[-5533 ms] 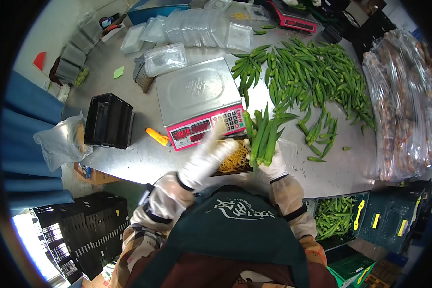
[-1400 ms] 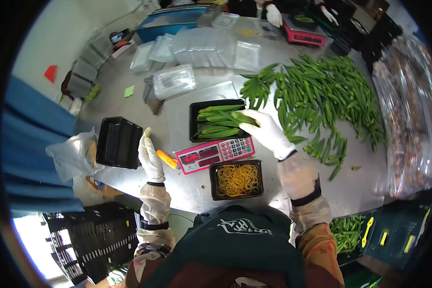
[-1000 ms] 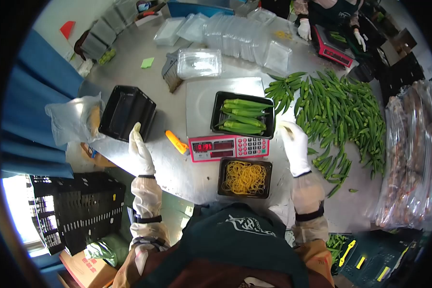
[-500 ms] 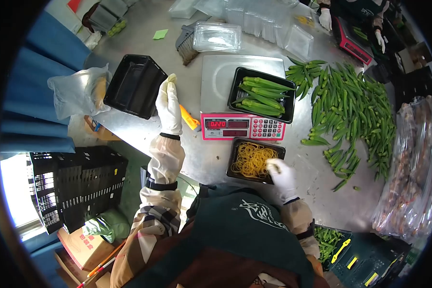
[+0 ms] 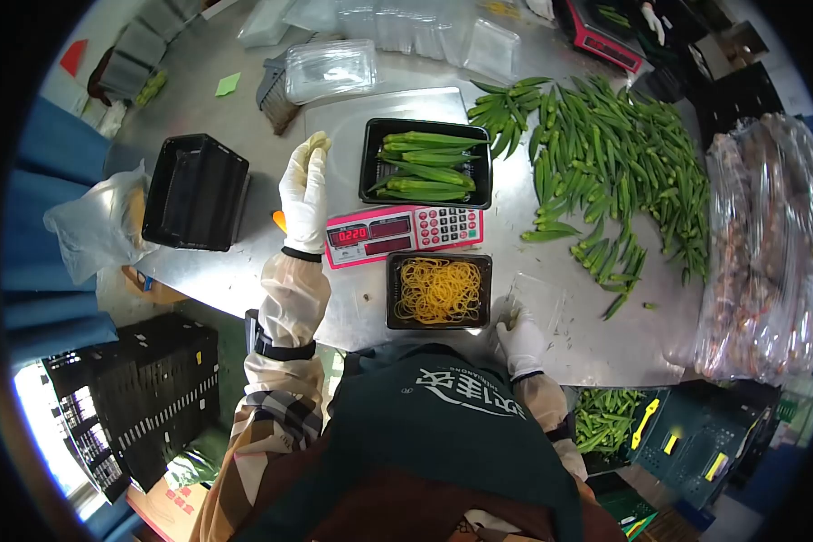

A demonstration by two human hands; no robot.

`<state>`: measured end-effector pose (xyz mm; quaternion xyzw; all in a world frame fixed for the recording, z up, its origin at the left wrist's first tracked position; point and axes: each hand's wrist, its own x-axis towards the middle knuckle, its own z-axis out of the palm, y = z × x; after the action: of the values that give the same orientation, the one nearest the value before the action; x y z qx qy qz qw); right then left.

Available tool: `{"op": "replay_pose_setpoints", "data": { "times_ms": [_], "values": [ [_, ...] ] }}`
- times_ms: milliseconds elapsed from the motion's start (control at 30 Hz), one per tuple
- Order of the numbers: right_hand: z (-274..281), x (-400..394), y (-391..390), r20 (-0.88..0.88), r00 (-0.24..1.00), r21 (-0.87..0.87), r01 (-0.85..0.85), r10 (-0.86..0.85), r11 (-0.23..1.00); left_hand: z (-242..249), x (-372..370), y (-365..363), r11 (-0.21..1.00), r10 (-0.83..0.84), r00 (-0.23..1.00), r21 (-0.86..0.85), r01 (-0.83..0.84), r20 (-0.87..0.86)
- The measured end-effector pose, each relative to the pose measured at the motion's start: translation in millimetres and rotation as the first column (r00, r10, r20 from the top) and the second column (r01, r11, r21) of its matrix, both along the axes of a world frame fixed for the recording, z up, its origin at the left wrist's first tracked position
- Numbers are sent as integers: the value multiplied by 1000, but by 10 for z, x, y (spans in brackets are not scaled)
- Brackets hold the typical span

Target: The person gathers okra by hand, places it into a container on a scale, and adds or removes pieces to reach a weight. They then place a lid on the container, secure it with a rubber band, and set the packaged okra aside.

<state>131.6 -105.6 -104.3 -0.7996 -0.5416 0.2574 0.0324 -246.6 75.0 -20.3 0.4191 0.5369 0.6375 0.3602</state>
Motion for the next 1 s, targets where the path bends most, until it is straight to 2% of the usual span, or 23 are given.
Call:
{"op": "replay_pose_setpoints", "data": {
  "times_ms": [33,67,100,167,200,300,333,433,467,567,600,700,800,900,933,1000],
  "values": [
    [-81,71,-7,10,1000,4,-3,3,1000,36,16,-26,1000,4,1000,-13,-4,10],
    [-299,251,-51,-49,997,48,67,-65,997,56,23,-42,1000,11,1000,-25,-10,20],
    [-166,267,-48,-54,984,99,172,-167,980,47,-12,-64,999,17,1000,-39,-18,-25],
    [277,255,-17,-79,928,194,371,-363,908,-87,-125,-108,999,12,998,39,-14,58],
    [241,412,-91,40,956,238,275,-292,932,-57,-144,-152,999,42,999,23,-43,26],
    [-6,533,-437,108,960,289,217,-257,932,-158,-212,-275,998,66,995,-20,-64,78],
    [-54,529,-528,250,956,119,127,-154,985,-158,-193,-307,996,79,992,-57,-74,102],
    [-66,412,-600,90,969,93,220,-228,971,-175,-161,-362,995,73,996,-71,-69,51],
    [-8,443,-532,85,945,-59,321,-315,945,-170,-135,-371,995,79,996,-64,-76,50],
    [-219,747,-544,-126,917,40,387,-379,921,-195,-121,-376,996,73,996,-51,-70,51],
    [-743,1049,-694,-150,939,185,333,-308,925,-218,-124,-372,996,68,997,-51,-67,30],
    [-669,1184,-567,-236,911,25,354,-338,935,-281,-149,-393,997,58,998,-52,-58,4],
    [27,647,-325,67,958,-71,285,-280,956,-305,-156,-462,996,75,996,-43,-73,40],
    [-59,171,-348,263,939,45,219,-223,975,-264,-190,-559,990,81,997,-114,-79,18],
    [44,23,-301,242,945,-96,249,-220,964,-275,-196,-570,990,92,996,-103,-91,2],
    [70,34,-288,224,951,-63,234,-215,970,-243,-186,-613,990,104,993,-101,-98,56]
  ]
}}
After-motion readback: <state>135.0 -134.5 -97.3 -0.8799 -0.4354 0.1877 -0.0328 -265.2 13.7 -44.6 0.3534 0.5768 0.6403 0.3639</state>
